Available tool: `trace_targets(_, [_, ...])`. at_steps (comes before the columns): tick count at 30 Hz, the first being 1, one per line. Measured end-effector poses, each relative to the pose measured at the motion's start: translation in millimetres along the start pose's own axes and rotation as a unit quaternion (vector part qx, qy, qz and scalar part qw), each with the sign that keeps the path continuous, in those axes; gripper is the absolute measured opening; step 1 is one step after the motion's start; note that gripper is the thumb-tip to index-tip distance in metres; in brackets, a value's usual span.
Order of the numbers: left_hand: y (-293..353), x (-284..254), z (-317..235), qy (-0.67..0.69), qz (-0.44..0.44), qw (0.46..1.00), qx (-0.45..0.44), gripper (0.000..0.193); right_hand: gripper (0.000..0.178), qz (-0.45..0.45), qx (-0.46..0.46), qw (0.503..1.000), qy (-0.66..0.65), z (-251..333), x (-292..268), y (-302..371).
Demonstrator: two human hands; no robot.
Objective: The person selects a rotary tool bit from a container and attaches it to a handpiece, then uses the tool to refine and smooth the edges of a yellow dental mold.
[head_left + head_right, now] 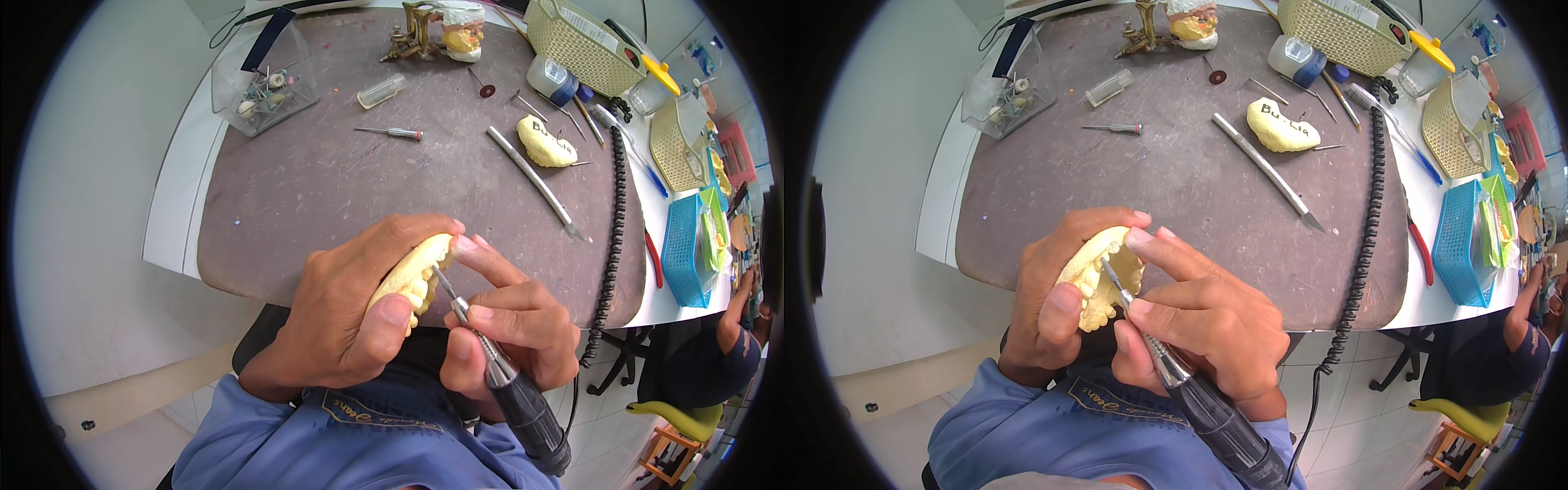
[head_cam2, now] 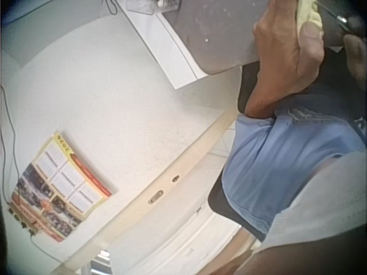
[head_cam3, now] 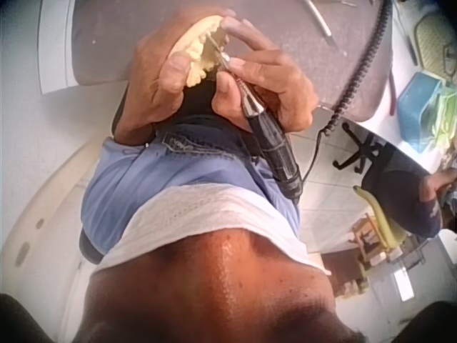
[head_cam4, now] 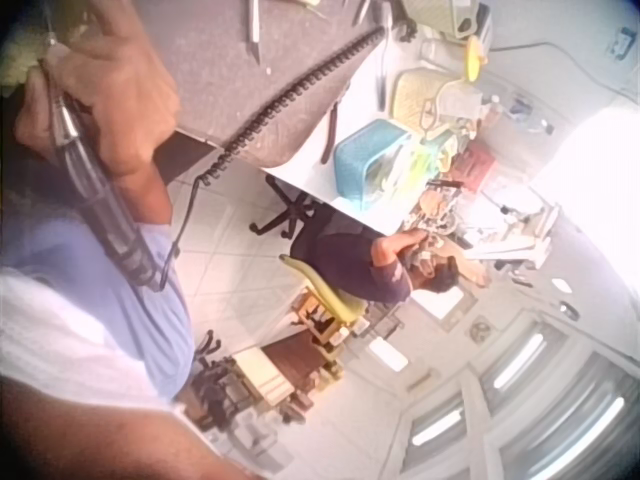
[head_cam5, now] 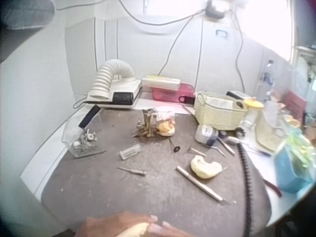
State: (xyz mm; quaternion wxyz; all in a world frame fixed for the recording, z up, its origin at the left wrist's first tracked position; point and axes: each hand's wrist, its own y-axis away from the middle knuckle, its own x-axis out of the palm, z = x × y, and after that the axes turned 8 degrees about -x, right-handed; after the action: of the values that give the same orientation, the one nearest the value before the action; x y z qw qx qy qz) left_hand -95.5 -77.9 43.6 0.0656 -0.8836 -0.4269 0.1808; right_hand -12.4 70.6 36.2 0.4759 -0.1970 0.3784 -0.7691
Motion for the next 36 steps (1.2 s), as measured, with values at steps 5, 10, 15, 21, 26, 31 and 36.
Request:
trace_targets(5, [-0.2, -1.3, -3.7, 0.002, 0.003, 1.000, -0.012, 0.045, 0.023, -0.005, -0.001, 1.000, 0.008, -0.2, 1.9, 0.2])
trace_targets(10, [-1.3, 1.2, -3.7, -0.003, 0.007, 1.000, -0.011, 0.045, 0.024, -0.003, -0.005, 1.000, 0.003, -1.7, -2.7, 1.2])
trace_targets(15, [-0.1, -0.4, -1.2, -0.004, -0.002, 1.000, -0.002, 0.045, 0.024, -0.006, -0.007, 1.000, 0.001, -1.8, 1.1, 1.0])
trace_targets(21, [-1.5, -0.2, -3.0, 0.008, 0.001, 1.000, -0.009, 0.047, 0.024, 0.002, 0.001, 1.000, -0.008, 0.7, -2.1, -0.4])
trace_targets(26, [-1.7, -2.8, -4.6, -0.006, 0.016, 1.000, -0.024, 0.049, 0.024, 0.014, 0.012, 1.000, -0.019, 2.3, -4.4, -0.1])
trace_targets(31, [-2.0, -2.9, -2.6, -0.009, 0.014, 1.000, -0.008, 0.050, 0.022, -0.013, 0.025, 0.999, -0.038, 5.0, -2.3, 0.9])
trace_targets(36, [-2.0, -2.0, -1.1, -0.021, 0.007, 1.000, 0.005, 0.050, 0.022, -0.015, 0.034, 0.999, -0.034, 7.1, -2.7, 0.5])
